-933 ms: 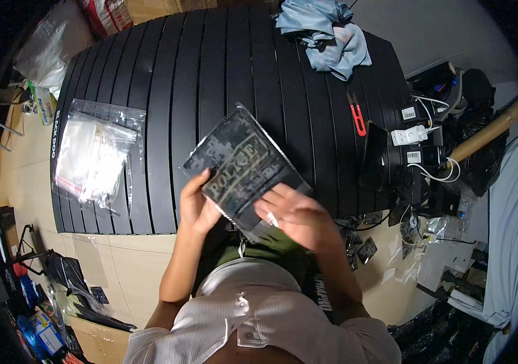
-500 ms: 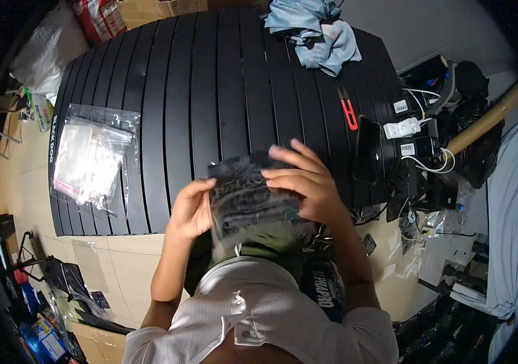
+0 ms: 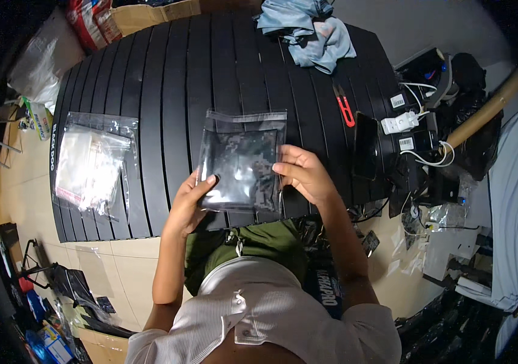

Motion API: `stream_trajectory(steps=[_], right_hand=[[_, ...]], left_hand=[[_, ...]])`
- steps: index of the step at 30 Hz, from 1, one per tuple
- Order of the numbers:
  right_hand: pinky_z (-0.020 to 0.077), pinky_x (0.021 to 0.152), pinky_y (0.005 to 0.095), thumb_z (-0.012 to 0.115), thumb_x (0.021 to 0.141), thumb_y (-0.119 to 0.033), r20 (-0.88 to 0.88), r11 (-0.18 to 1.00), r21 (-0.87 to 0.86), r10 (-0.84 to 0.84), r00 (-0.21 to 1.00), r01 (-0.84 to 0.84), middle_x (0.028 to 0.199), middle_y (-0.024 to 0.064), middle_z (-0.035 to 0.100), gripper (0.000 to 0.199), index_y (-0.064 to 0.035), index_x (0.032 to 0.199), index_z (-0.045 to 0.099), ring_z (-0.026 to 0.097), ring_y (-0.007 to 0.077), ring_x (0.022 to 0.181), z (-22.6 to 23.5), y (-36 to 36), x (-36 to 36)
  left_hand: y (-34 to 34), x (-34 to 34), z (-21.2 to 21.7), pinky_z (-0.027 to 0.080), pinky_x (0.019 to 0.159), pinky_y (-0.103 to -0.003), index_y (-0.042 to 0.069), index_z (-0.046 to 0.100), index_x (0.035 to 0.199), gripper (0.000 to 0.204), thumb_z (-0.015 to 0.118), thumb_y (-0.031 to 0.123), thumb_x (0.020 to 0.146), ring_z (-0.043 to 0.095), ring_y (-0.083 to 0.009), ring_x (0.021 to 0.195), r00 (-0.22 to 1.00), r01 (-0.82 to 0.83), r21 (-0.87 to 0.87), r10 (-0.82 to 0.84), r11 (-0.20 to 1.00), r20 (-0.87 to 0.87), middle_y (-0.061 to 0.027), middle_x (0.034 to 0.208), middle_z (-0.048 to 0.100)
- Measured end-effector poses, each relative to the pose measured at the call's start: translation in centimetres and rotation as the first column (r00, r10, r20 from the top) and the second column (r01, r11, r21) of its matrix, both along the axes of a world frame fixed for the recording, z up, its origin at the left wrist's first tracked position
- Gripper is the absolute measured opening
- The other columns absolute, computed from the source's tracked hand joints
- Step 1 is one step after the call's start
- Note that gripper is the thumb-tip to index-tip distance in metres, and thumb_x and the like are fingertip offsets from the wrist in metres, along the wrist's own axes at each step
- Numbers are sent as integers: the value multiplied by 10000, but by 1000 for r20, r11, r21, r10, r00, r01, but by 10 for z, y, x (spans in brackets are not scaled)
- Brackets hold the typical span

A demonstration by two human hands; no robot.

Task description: Trim loose threads from camouflage patterned neck gaiters using thread nippers.

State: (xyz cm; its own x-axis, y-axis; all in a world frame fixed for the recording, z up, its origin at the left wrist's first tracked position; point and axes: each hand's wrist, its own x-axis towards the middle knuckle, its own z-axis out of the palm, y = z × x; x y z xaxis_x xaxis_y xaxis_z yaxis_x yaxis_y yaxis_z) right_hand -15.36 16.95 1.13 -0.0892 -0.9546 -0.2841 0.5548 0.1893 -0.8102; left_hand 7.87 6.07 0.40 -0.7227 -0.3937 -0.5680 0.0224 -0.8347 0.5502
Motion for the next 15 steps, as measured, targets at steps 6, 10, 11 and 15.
stream_trajectory(steps=[6, 10, 11, 15], right_hand=[[491, 641, 240, 617, 810, -50, -946, 930, -41, -154, 284, 366, 969, 85, 596, 332, -20, 1130, 532, 596, 120, 796, -6, 7, 2], [444, 813, 281, 620, 805, -86, -929, 961, -256, -275, 250, 106, 1047, 80, 595, 252, -44, 1052, 593, 568, 174, 927, -3, -14, -13], [397, 892, 306, 626, 795, -110, -942, 967, -256, -248, 225, -9, 1072, 71, 593, 246, -54, 1034, 605, 527, 208, 1023, -3, -24, -14], [361, 894, 315, 658, 767, -168, -958, 990, -52, -13, 285, -129, 967, 27, 611, 225, -83, 973, 637, 481, 195, 990, -6, -53, -11]], left_hand=[[11, 3, -1, 308, 984, -383, 69, 454, 1258, 451, 577, 99, 825, 424, -316, 1115, 819, 272, -960, 508, 67, 267, -165, 1306, 397], [-28, -20, 0, 302, 973, -365, 59, 581, 1106, 282, 572, 116, 830, 422, -273, 1126, 950, 215, -971, 252, -107, 183, -102, 1175, 536], [-36, -30, -1, 305, 959, -355, 61, 593, 1078, 268, 588, 154, 827, 446, -258, 1095, 955, 222, -957, 242, -189, 173, -87, 1129, 567], [-65, -47, -10, 285, 845, -327, 85, 641, 966, 260, 647, 271, 784, 472, -199, 915, 921, 387, -909, 20, -154, 389, -43, 933, 590]])
